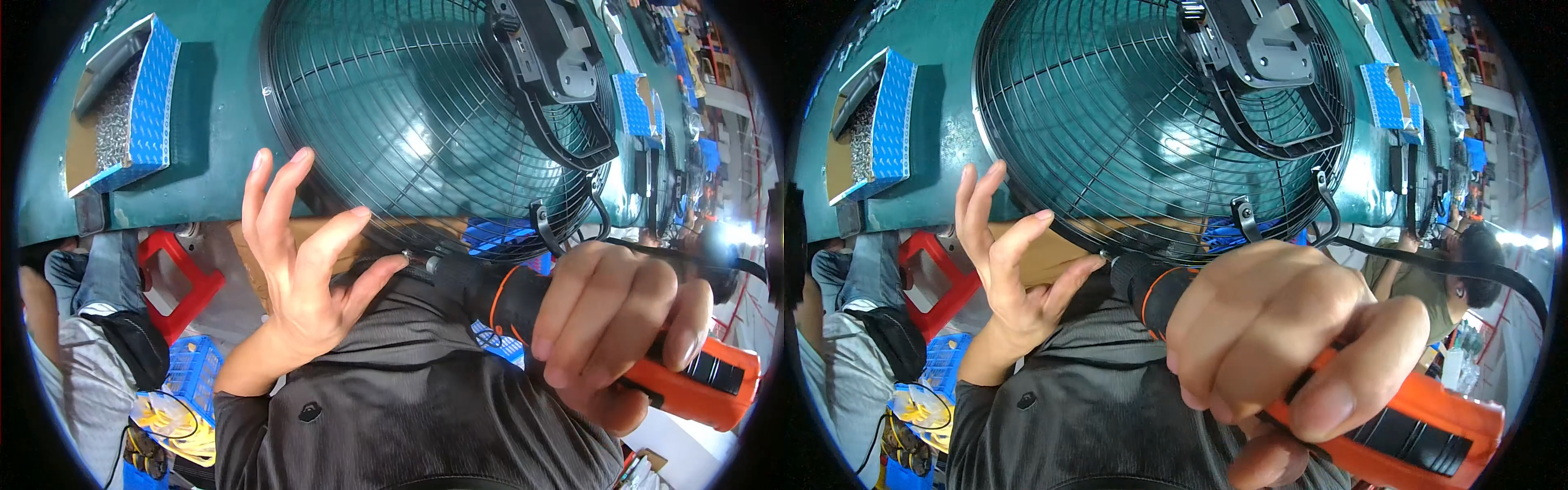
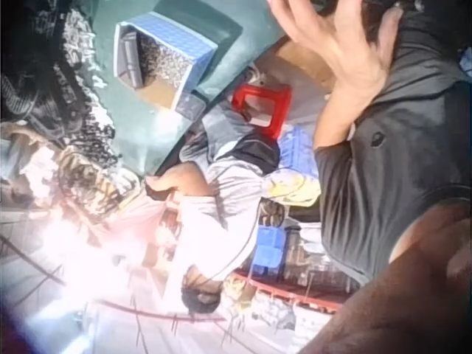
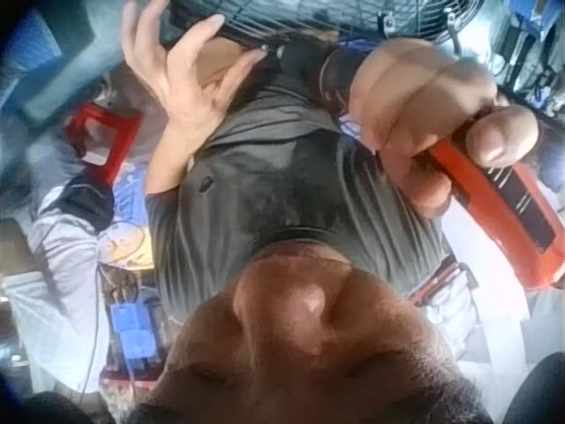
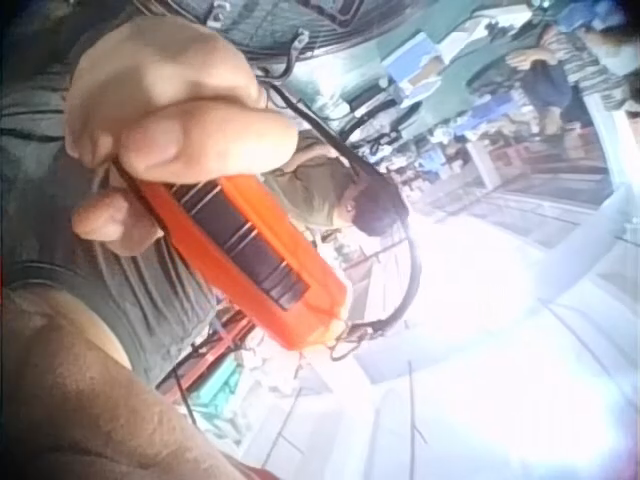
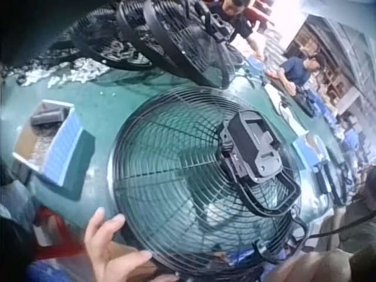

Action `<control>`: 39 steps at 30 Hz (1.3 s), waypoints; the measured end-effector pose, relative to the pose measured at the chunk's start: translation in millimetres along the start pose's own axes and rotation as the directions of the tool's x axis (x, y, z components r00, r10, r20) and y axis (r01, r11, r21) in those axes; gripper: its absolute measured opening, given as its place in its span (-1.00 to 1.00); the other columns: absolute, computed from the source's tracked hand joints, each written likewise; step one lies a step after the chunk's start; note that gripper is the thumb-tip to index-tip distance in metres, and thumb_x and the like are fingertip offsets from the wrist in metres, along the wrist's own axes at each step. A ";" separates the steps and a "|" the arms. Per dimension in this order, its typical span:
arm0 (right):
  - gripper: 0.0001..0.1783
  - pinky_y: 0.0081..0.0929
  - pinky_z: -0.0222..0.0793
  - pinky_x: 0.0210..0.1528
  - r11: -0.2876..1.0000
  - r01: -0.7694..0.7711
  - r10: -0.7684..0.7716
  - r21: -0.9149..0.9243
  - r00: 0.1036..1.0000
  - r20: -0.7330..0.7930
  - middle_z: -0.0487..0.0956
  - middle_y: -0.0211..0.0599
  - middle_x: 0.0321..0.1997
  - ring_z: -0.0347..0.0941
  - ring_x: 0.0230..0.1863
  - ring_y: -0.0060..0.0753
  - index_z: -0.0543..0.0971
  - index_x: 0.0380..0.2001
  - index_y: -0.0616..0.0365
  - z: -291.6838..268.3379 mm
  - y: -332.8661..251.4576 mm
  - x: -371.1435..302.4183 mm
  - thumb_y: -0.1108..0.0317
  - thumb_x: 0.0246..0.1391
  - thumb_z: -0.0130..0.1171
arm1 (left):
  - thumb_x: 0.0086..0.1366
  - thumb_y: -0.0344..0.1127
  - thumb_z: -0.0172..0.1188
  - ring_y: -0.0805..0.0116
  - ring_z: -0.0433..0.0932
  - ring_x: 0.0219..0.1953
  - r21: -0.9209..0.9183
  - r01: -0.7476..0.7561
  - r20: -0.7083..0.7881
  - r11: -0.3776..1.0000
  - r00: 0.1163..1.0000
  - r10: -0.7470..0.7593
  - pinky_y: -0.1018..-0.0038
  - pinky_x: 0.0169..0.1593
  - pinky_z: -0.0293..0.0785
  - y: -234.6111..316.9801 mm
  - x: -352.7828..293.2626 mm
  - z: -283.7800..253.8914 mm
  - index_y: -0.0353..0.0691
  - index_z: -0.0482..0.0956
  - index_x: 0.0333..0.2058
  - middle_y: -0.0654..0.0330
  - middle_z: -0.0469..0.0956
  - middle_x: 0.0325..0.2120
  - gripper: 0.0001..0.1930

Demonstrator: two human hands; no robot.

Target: Assemble the outer mesh grill and components of industrial or floor electric fans using a power screwdriver.

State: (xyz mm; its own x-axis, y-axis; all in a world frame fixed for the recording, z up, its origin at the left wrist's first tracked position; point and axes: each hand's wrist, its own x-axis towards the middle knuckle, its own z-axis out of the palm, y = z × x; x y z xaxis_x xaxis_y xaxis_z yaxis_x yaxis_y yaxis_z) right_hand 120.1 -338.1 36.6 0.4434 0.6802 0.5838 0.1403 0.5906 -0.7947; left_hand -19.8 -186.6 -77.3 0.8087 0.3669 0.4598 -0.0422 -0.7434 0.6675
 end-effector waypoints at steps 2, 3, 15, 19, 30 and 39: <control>-0.56 -0.60 0.50 -0.59 0.998 -0.034 0.031 -0.046 0.997 -0.066 0.51 -0.37 -0.52 0.49 -0.64 -0.52 0.34 -0.12 0.15 6.9 4.4 0.9 0.40 -0.02 0.32 | -0.15 -0.10 0.53 -0.30 0.04 0.31 -0.003 0.007 -0.004 1.000 1.000 -0.007 -0.07 0.28 0.01 -6.0 -2.9 -1.3 -0.08 0.37 0.00 -0.20 0.15 0.23 -0.28; -0.56 -0.60 0.50 -0.59 0.998 -0.039 0.037 -0.041 0.998 -0.055 0.51 -0.37 -0.52 0.49 -0.64 -0.52 0.34 -0.12 0.15 9.1 6.4 2.3 0.40 -0.02 0.32 | -0.17 -0.11 0.53 -0.30 0.04 0.31 -0.007 0.004 0.001 1.000 1.000 -0.004 -0.07 0.28 0.02 -8.9 -4.2 -2.2 -0.09 0.37 0.01 -0.20 0.15 0.23 -0.26; -0.59 -0.60 0.50 -0.55 0.983 -0.182 0.185 -0.037 0.962 0.201 0.51 -0.40 -0.55 0.49 -0.65 -0.57 0.32 -0.12 0.08 12.1 9.5 24.5 0.36 0.03 0.28 | -0.36 -0.21 0.56 -0.30 0.11 0.29 -0.135 -0.042 -0.015 0.990 0.999 0.040 -0.01 0.28 0.08 -34.0 12.3 -8.0 -0.08 0.40 0.07 -0.22 0.15 0.25 -0.12; -0.61 -0.63 0.48 -0.54 0.948 -0.274 0.278 -0.163 0.961 -0.003 0.46 -0.46 -0.57 0.47 -0.68 -0.61 0.32 -0.12 0.06 24.9 2.8 22.3 0.37 0.03 0.25 | -0.29 -0.15 0.54 -0.28 0.14 0.28 -0.109 -0.040 -0.002 0.993 0.999 0.040 0.02 0.28 0.10 -32.7 9.3 -11.0 -0.10 0.40 0.06 -0.21 0.18 0.24 -0.16; -0.61 -0.62 0.50 -0.52 0.956 -0.291 0.284 0.025 0.946 0.157 0.48 -0.44 -0.57 0.48 -0.67 -0.59 0.31 -0.17 0.07 5.1 18.9 36.6 0.44 -0.02 0.28 | -0.31 -0.15 0.54 -0.26 0.14 0.29 -0.122 -0.021 0.005 0.992 1.000 0.022 0.03 0.27 0.12 -32.9 10.0 -9.9 -0.07 0.42 0.05 -0.20 0.19 0.24 -0.17; -0.63 -0.52 0.54 -0.55 0.940 -0.319 0.247 0.121 0.881 0.404 0.54 -0.29 -0.57 0.53 -0.62 -0.44 0.38 -0.27 0.16 1.5 23.4 45.1 0.53 -0.10 0.35 | -0.36 -0.22 0.55 -0.27 0.13 0.29 -0.161 0.006 0.029 0.987 1.000 -0.001 0.00 0.27 0.11 -31.6 12.2 -11.2 -0.05 0.42 0.06 -0.18 0.18 0.25 -0.15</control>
State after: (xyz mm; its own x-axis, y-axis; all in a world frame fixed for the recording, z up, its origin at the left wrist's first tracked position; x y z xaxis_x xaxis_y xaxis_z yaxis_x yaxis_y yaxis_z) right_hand 142.0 -292.9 44.6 0.0678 0.9202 0.3856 -0.1169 0.3911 -0.9129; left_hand -15.1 -152.4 -86.1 0.8254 0.3512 0.4420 -0.1317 -0.6415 0.7557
